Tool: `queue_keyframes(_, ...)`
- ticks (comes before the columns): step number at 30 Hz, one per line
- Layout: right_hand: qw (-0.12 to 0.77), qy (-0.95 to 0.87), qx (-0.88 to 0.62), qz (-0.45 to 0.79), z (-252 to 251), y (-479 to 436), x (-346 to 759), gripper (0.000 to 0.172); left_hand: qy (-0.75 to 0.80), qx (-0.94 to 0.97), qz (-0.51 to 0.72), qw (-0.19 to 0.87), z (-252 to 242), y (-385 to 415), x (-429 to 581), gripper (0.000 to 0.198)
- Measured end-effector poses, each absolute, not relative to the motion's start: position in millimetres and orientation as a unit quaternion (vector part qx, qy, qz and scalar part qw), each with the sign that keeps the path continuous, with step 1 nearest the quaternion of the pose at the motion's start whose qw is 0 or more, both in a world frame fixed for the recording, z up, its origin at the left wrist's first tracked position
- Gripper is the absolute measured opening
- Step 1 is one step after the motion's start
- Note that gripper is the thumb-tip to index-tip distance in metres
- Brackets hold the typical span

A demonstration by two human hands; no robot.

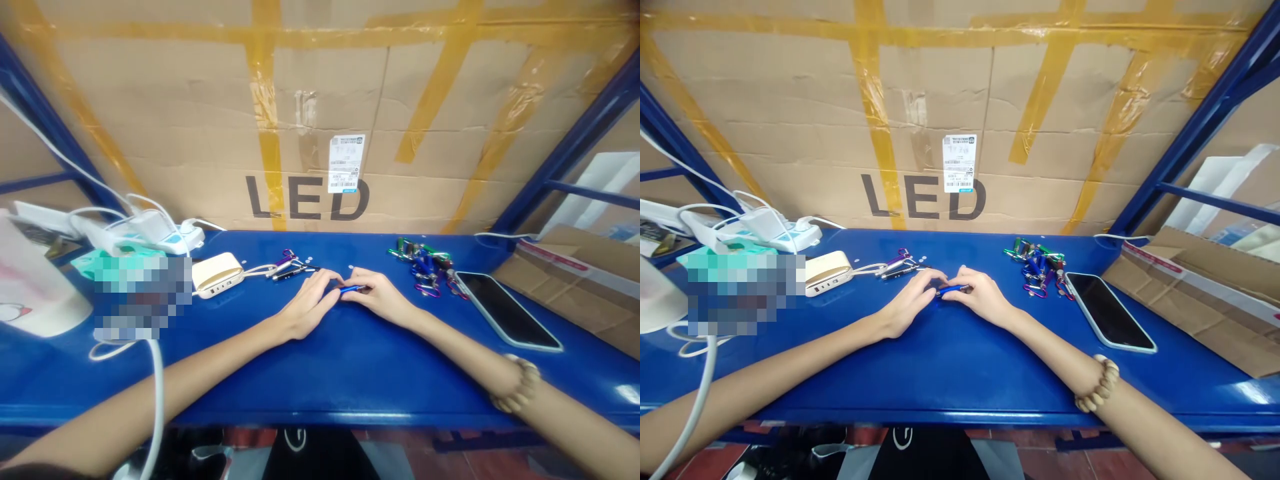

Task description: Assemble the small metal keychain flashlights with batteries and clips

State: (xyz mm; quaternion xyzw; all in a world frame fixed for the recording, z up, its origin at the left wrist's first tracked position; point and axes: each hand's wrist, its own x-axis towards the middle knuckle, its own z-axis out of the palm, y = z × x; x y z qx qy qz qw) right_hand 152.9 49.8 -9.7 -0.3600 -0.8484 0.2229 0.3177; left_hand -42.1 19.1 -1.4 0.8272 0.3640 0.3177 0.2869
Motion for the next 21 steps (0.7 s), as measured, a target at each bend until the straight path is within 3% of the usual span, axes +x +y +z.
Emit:
queue_keyframes(6, 0.312, -0.852, -0.378, 0.186, -10.2, 51.3, 155.5, 0.03, 0.38, 0.77, 0.364, 0.361, -7.7, 24.8, -41.9, 0.024)
queue_keyframes(14, 0.346, -0.845, -0.355, 0.198, -3.4, 38.0, 153.0, 0.024, 0.439, 0.655, 0.446, 0.424, -8.5, 39.9, -25.4, 0.049)
queue_keyframes(21, 0.36, -0.846, -0.361, 0.155, -12.4, 45.5, 162.9, 0.024, 0.474, 0.584, 0.479, 0.453, -5.2, 42.7, -4.0, 0.053)
